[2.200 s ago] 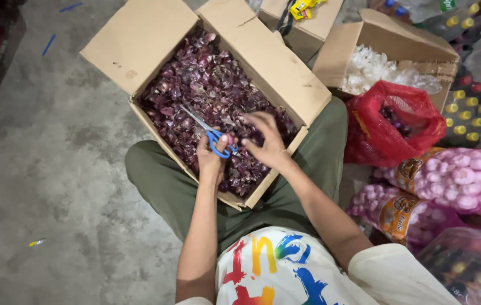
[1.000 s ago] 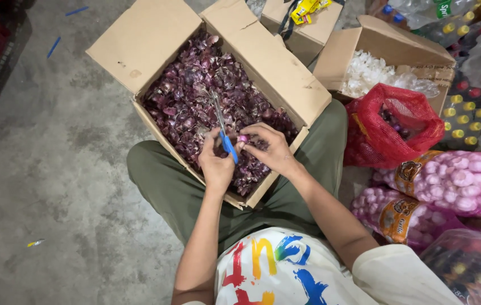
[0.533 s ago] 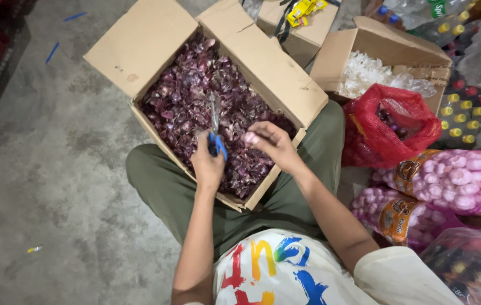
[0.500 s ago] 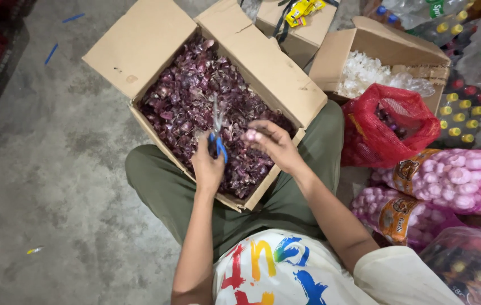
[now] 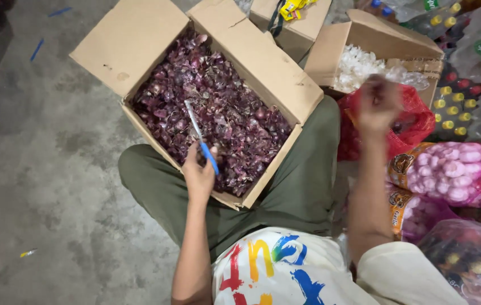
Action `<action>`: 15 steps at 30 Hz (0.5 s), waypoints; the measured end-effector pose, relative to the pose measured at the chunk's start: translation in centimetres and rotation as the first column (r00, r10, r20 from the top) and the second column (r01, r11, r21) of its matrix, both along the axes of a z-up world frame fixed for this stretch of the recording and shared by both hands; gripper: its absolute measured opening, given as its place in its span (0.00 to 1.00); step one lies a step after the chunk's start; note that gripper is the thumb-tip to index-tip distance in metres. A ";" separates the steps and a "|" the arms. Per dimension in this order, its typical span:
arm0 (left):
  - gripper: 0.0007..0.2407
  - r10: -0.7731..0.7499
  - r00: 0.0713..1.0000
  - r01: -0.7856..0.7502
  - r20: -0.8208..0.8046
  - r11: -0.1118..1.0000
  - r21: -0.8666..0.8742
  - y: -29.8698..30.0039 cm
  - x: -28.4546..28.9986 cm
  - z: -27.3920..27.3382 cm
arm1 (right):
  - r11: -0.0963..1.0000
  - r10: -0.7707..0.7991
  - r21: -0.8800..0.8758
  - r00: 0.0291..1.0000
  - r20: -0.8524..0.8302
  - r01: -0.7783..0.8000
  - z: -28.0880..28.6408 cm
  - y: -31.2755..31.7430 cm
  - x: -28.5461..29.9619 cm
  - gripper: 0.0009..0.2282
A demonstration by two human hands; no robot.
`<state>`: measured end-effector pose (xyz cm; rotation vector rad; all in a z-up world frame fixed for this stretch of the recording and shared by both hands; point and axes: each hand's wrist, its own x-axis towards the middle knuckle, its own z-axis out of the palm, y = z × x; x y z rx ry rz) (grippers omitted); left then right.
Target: Trim the ends of shallots using scissors and sort them into a cardboard box.
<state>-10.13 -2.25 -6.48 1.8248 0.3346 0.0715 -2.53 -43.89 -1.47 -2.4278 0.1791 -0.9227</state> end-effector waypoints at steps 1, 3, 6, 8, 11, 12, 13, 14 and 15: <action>0.15 0.000 1.000 0.000 -0.002 1.000 -0.004 0.2 0.0 -0.1 | 1.000 0.000 -0.004 1.000 -0.002 0.000 -1.7 -3.7 -0.6 0.03; 0.16 -0.009 1.000 0.000 -0.030 0.950 -0.312 0.5 -0.1 -0.5 | 0.996 0.081 0.041 0.996 -0.027 -0.079 -5.0 -11.3 -1.6 0.05; 0.16 -0.040 0.995 0.057 0.092 0.982 -0.182 0.2 -0.2 -1.8 | 0.933 -0.064 -0.359 0.984 -0.165 0.001 -5.3 -12.6 -2.5 0.06; 0.18 -0.155 0.987 0.148 -0.043 0.981 -0.122 -0.5 0.4 2.1 | 0.941 0.004 -0.338 0.997 -0.074 -0.029 -1.4 -6.5 -1.8 0.08; 0.17 -0.499 0.842 0.498 -0.204 0.865 -0.057 -1.5 0.1 2.3 | 0.978 0.140 -0.147 0.989 -0.045 -0.145 0.3 2.0 -1.4 0.08; 0.14 -0.689 0.692 0.699 -0.213 0.714 -0.042 -1.8 0.1 1.5 | 0.972 0.236 0.024 0.969 -0.077 -0.234 0.5 4.7 -0.9 0.06; 0.14 -0.692 0.690 0.702 -0.212 0.711 -0.037 -1.8 0.2 -0.1 | 0.973 0.231 0.025 0.970 -0.073 -0.230 0.5 7.0 -0.3 0.06; 0.12 -0.703 0.628 0.765 -0.334 0.636 0.100 -1.6 0.4 -1.6 | 0.941 0.332 0.135 0.926 -0.178 -0.311 0.7 9.4 0.2 0.07; 0.11 -0.681 0.573 0.814 -0.457 0.537 0.221 -1.5 0.4 -3.1 | 0.890 0.443 0.249 0.856 -0.269 -0.382 0.8 11.8 0.9 0.07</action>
